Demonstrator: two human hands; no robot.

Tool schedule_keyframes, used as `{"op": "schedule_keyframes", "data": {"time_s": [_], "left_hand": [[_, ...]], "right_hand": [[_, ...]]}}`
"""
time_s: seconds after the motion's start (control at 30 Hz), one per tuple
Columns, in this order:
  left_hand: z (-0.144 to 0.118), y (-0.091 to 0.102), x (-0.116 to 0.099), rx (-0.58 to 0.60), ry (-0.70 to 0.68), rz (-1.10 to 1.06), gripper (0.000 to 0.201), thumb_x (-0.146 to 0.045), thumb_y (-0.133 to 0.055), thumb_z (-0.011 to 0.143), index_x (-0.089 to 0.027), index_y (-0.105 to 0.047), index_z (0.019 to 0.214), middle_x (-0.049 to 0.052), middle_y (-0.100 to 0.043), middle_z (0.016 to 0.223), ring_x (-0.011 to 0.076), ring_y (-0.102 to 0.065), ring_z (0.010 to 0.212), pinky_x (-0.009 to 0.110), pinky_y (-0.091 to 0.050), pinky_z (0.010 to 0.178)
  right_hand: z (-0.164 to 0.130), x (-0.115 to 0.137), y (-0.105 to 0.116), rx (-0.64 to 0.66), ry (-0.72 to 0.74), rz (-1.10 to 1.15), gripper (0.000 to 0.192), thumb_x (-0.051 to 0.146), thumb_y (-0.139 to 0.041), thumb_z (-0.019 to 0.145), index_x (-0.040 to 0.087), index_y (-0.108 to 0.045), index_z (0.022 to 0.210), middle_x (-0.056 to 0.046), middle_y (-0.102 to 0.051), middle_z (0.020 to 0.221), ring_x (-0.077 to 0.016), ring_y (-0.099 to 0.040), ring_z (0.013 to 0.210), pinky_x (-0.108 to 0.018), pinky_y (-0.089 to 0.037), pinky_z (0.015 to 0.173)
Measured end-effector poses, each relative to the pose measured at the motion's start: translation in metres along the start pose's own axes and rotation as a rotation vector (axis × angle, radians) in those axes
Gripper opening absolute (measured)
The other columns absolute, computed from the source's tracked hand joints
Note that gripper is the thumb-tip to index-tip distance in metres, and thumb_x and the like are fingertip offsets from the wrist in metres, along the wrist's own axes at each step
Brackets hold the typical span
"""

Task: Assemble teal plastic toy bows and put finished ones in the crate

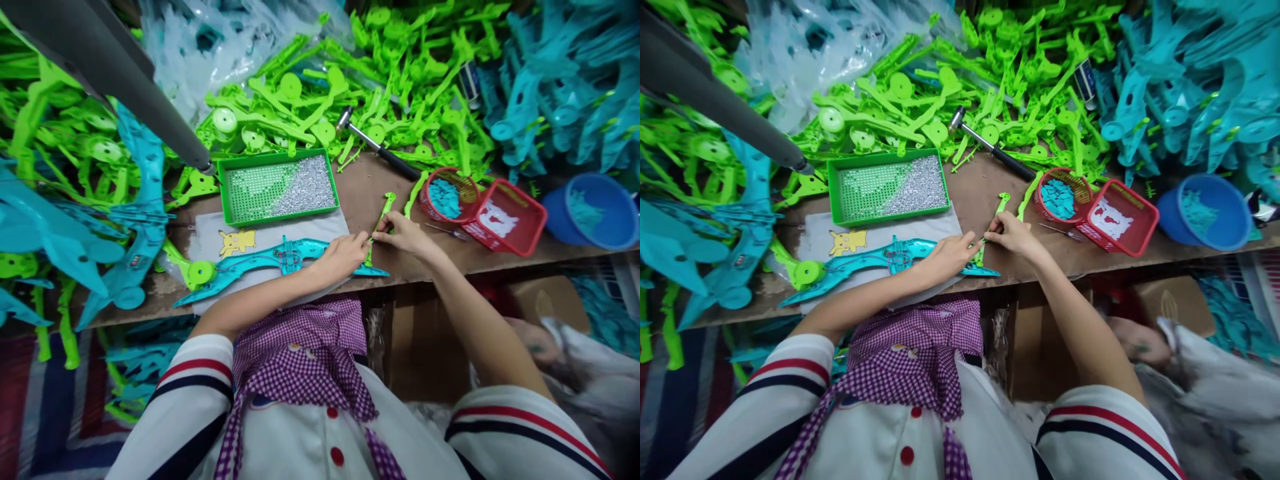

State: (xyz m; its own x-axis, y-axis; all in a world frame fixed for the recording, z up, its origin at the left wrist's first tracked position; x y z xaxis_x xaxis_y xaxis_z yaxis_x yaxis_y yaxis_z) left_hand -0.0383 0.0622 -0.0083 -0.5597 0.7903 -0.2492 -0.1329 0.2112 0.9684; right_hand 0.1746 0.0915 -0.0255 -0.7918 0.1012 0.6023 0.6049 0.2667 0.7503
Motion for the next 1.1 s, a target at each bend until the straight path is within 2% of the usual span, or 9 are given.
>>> {"op": "schedule_keyframes", "data": {"time_s": [0.1,0.27,0.37,0.5,0.67,0.83,0.97,1.1], "left_hand": [[-0.001,0.003,0.002,0.019,-0.002,-0.018,0.038,-0.005,-0.035,0.096,-0.013,-0.055,0.127,0.014,-0.058,0.114,0.0215,-0.060,0.095,0.033,-0.047,0.074],[0.004,0.009,0.010,0.085,0.013,-0.111,0.044,-0.005,-0.037,0.095,-0.016,-0.058,0.132,0.014,-0.057,0.115,0.0213,-0.062,0.092,0.032,-0.048,0.072],[0.007,0.008,0.018,0.119,0.032,-0.197,0.048,-0.006,-0.038,0.095,-0.023,-0.060,0.134,0.012,-0.058,0.114,0.0194,-0.062,0.084,0.031,-0.048,0.067],[0.008,0.006,0.022,0.111,0.031,-0.195,0.050,-0.008,-0.039,0.094,-0.026,-0.059,0.136,0.011,-0.059,0.113,0.0185,-0.062,0.081,0.030,-0.047,0.066],[0.005,0.009,0.011,0.100,-0.030,-0.033,0.041,-0.007,-0.038,0.096,-0.016,-0.058,0.132,0.014,-0.060,0.111,0.0208,-0.061,0.093,0.031,-0.047,0.073],[-0.001,0.011,0.006,0.093,-0.042,0.004,0.036,-0.005,-0.036,0.097,-0.011,-0.056,0.125,0.014,-0.060,0.111,0.0222,-0.060,0.097,0.033,-0.046,0.077],[-0.006,0.011,0.012,0.120,-0.040,-0.038,0.033,-0.011,-0.036,0.099,-0.013,-0.057,0.125,0.012,-0.061,0.110,0.0215,-0.059,0.099,0.032,-0.047,0.078],[-0.008,0.010,0.016,0.099,-0.022,-0.063,0.033,-0.012,-0.034,0.101,-0.015,-0.060,0.122,0.012,-0.060,0.112,0.0205,-0.060,0.096,0.031,-0.047,0.077]], "right_hand": [[-0.007,0.003,0.002,-0.042,0.011,-0.026,0.026,0.045,-0.070,0.078,0.021,-0.060,0.080,-0.004,-0.067,0.088,-0.0226,-0.062,0.083,-0.043,-0.043,0.086],[-0.029,0.003,0.007,-0.059,0.223,0.151,0.026,0.045,-0.064,0.086,0.023,-0.063,0.100,-0.008,-0.065,0.108,-0.0249,-0.061,0.107,-0.042,-0.045,0.098],[-0.037,0.001,0.001,-0.138,0.230,0.116,0.021,0.043,-0.063,0.088,0.023,-0.063,0.095,-0.009,-0.064,0.112,-0.0258,-0.060,0.113,-0.045,-0.043,0.103],[-0.037,0.000,-0.007,-0.167,0.174,0.082,0.018,0.041,-0.060,0.090,0.024,-0.063,0.089,-0.008,-0.066,0.108,-0.0266,-0.061,0.109,-0.048,-0.042,0.102],[-0.028,0.005,-0.006,-0.158,0.104,0.066,0.016,0.039,-0.062,0.086,0.023,-0.062,0.085,-0.006,-0.067,0.096,-0.0253,-0.062,0.097,-0.044,-0.043,0.092],[-0.002,0.008,-0.004,-0.033,-0.065,-0.071,0.010,0.029,-0.065,0.073,0.021,-0.060,0.076,-0.004,-0.065,0.086,-0.0212,-0.060,0.078,-0.039,-0.042,0.079],[0.012,0.009,-0.004,0.077,-0.064,-0.076,0.009,0.025,-0.062,0.071,0.020,-0.062,0.079,-0.001,-0.063,0.082,-0.0183,-0.058,0.076,-0.035,-0.041,0.077],[0.003,0.012,-0.003,0.052,-0.022,0.000,0.011,0.022,-0.061,0.072,0.020,-0.062,0.083,-0.002,-0.063,0.086,-0.0180,-0.059,0.077,-0.037,-0.045,0.081]]}}
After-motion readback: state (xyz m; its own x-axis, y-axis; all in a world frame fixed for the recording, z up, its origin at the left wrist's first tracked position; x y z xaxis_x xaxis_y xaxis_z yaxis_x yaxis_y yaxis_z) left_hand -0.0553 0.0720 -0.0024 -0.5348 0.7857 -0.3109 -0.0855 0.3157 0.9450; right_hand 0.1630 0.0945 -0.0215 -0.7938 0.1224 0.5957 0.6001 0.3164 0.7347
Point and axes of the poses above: each hand's wrist, its own z-axis towards the middle knuckle, its own y-axis out of the back of the hand, x = y × z, the point moved 1 cm from there along z, towards the middle knuckle
